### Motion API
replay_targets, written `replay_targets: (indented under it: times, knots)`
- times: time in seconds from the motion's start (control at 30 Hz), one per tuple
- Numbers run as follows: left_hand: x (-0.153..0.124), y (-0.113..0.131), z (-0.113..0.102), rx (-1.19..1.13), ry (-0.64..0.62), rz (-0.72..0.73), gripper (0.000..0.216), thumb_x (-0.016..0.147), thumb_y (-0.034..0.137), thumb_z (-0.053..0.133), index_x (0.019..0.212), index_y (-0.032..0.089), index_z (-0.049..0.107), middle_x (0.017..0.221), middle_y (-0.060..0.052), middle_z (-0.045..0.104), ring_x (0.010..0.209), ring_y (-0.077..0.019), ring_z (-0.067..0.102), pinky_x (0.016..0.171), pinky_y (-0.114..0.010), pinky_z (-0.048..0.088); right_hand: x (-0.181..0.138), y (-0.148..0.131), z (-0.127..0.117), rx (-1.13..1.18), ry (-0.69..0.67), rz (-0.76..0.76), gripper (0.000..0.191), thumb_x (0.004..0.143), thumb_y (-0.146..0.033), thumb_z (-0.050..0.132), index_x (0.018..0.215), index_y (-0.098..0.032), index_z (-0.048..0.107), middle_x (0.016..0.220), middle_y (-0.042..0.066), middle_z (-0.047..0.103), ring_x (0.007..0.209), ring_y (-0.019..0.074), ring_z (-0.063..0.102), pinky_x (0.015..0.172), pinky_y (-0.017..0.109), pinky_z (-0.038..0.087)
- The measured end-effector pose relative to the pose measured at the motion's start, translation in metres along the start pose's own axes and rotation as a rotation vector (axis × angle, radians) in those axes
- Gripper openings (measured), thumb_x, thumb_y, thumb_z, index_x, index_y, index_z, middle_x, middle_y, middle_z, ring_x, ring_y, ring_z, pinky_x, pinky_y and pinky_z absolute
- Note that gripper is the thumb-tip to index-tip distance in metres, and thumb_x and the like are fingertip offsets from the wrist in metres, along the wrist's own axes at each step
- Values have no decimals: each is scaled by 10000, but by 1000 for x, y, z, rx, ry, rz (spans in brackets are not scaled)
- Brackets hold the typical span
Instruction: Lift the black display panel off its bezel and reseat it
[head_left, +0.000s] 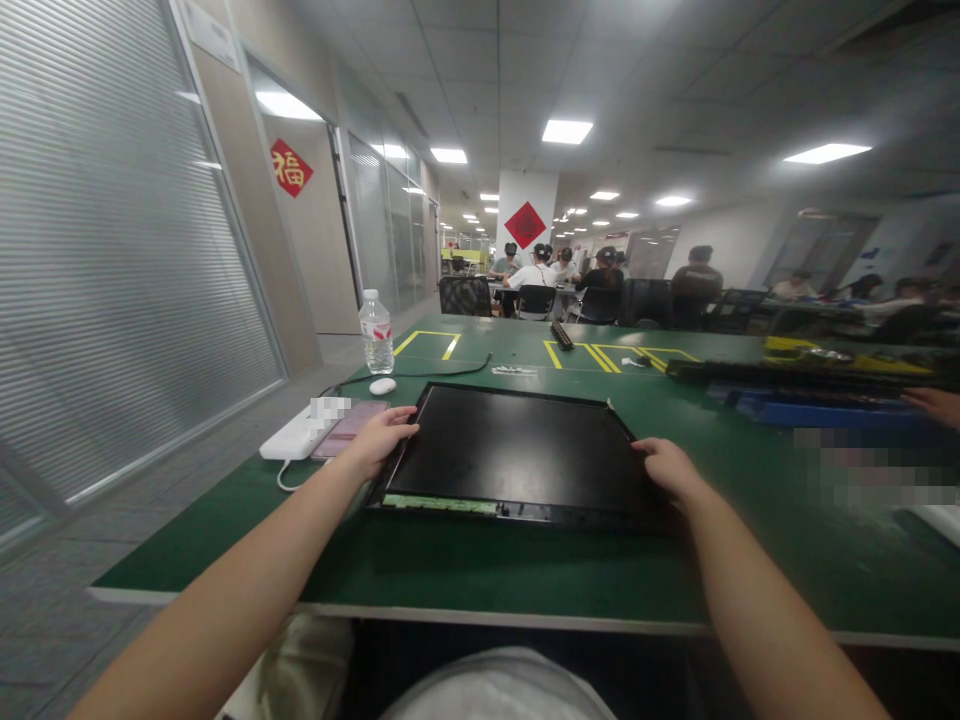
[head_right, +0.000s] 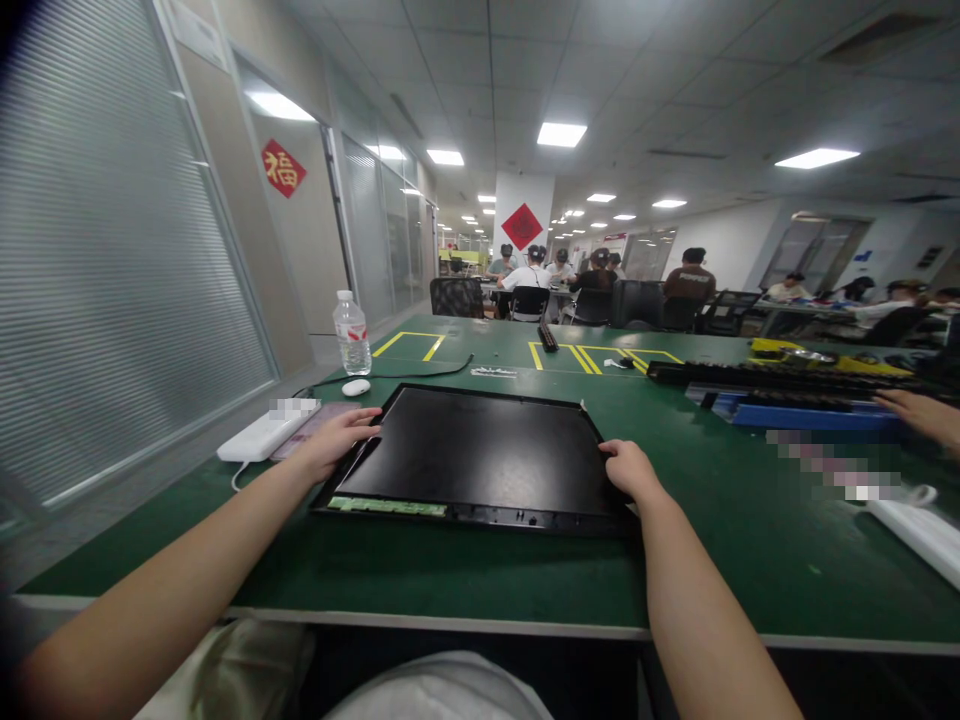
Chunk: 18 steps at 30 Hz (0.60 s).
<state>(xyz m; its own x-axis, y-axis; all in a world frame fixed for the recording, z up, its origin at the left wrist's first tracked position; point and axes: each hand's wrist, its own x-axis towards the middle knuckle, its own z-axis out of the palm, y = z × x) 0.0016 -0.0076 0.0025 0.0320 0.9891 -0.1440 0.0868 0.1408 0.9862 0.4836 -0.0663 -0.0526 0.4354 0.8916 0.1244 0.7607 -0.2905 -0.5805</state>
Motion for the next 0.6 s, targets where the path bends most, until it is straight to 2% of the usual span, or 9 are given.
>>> replay_targets:
  times: [0.1, 0.17, 0.27, 0.37, 0.6]
  knots:
    - [0, -1, 1, -54, -30, -97, 684, 802, 166, 712, 1446, 201, 484, 925, -89, 788, 766, -239, 768, 687, -365, 635, -4, -5, -3, -9, -11, 7, 548, 630, -6, 490, 1057, -177, 786, 1117, 111, 755, 1085, 256, 696, 943, 339, 533]
    - [-1, -1, 2, -97, -43, -137, 758, 789, 166, 740, 1486, 206, 446, 821, -64, 780, 694, -232, 760, 661, -361, 633, -6, -8, -5, -24, -25, 20, 553, 651, 4, 482, 1086, -166, 778, 1141, 114, 747, 1108, 258, 686, 953, 334, 523]
    - [-3, 2, 5, -142, -60, -174, 735, 806, 119, 702, 1491, 199, 446, 841, -72, 790, 685, -222, 761, 667, -349, 635, -8, -11, -7, -38, -60, 37, 567, 692, 11, 460, 1158, -129, 750, 1193, 130, 726, 1151, 262, 663, 975, 330, 504]
    - [-6, 5, 7, -156, -73, -183, 654, 816, 81, 664, 1444, 180, 511, 841, -72, 793, 677, -217, 760, 660, -335, 633, -8, -12, -7, -40, -69, 46, 573, 709, 9, 458, 1194, -122, 735, 1209, 135, 719, 1168, 270, 652, 978, 336, 498]
    - [-9, 4, 9, -139, -47, -156, 557, 703, 25, 735, 1242, 145, 662, 708, -58, 769, 516, -216, 704, 509, -308, 582, -6, -11, -5, -61, -21, 42, 539, 665, 14, 510, 1093, -167, 782, 1182, 109, 732, 1162, 259, 655, 979, 293, 487]
